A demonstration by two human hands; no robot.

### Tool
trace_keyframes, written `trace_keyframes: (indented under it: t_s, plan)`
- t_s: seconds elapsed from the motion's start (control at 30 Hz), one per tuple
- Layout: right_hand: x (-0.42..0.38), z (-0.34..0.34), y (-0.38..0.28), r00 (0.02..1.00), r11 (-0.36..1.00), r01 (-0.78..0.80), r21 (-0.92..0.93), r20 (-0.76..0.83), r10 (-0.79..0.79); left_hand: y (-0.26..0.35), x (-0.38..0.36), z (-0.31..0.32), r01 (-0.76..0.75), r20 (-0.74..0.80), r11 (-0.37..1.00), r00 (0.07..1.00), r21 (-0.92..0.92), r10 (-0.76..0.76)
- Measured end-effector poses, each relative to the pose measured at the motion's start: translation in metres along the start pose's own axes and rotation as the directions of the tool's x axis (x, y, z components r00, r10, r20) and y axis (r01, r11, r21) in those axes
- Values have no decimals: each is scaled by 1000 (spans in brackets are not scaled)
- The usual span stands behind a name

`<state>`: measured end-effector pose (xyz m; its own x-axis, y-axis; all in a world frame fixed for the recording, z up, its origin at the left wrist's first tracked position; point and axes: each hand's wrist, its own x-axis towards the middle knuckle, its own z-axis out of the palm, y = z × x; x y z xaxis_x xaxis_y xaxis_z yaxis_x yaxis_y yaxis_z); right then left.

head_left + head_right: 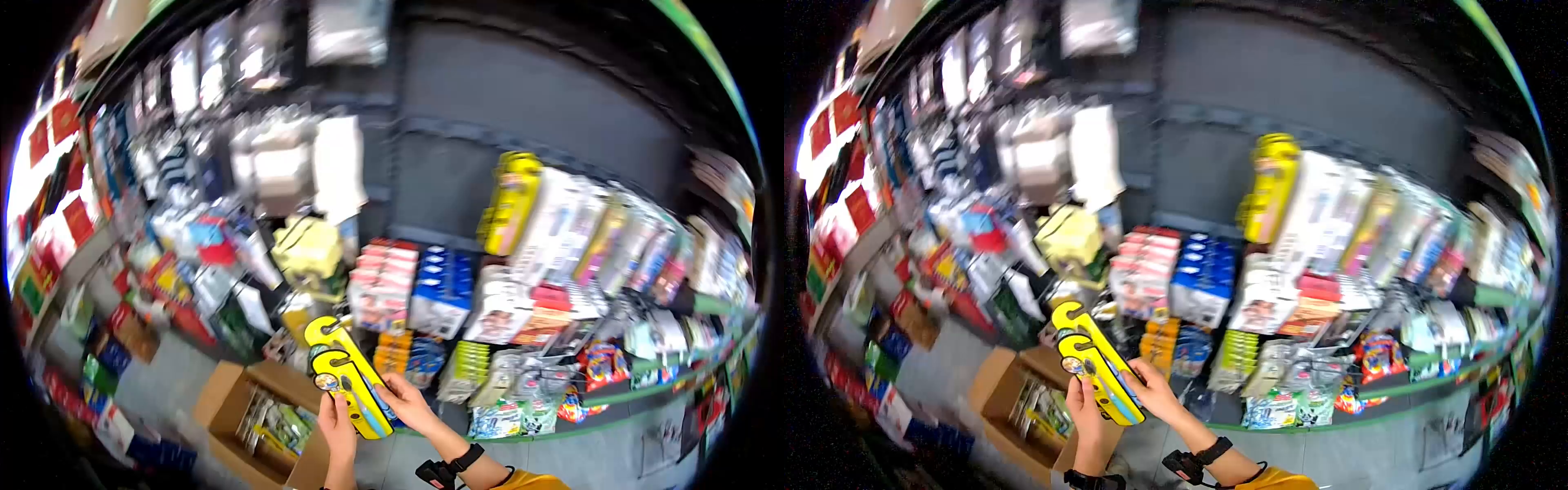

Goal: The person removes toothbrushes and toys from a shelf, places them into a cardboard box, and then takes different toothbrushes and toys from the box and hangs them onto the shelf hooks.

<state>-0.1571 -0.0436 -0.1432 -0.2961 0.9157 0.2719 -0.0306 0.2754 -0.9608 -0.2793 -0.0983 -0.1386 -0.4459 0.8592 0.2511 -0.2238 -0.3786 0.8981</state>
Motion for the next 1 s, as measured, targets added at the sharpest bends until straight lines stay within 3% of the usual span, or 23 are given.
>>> trace_keyframes:
  t_s: [0.03, 0.07, 0.17, 0.27, 0.3, 0.5, 0.63, 0.8, 1.0]
  plan:
    - [-4, -21, -14, 995, 999, 34, -11, -92, -35, 9, 1, 23, -53, 48, 999, 997, -5, 53]
    - [-11, -41, -34, 983, 995, 49, 90, -178, -33, 24, -1, 55, -51, 37, 996, 998, -77, 54]
    - [-15, -91, -67, 904, 986, 164, 29, -405, -139, 28, 6, 101, -73, 247, 997, 966, -12, 74]
    - [-5, -119, -98, 833, 969, 248, 21, -516, -202, 36, 21, 141, -8, 388, 999, 921, -54, 28]
    - [2, -129, -98, 805, 964, 263, -38, -543, -241, 38, 27, 151, -69, 431, 997, 899, -33, 77]
    - [49, -153, -118, 720, 930, 344, -128, -600, -349, 47, 69, 198, -14, 473, 993, 878, -117, 68]
    - [79, -168, -118, 760, 944, 323, -73, -574, -304, 37, 94, 216, 4, 495, 981, 864, -193, 94]
    - [99, -174, -109, 750, 938, 346, -4, -600, -280, 29, 112, 224, 11, 499, 990, 864, -140, 61]
    - [108, -180, -99, 714, 954, 249, -169, -634, -298, 19, 121, 234, -67, 472, 989, 873, -134, 123]
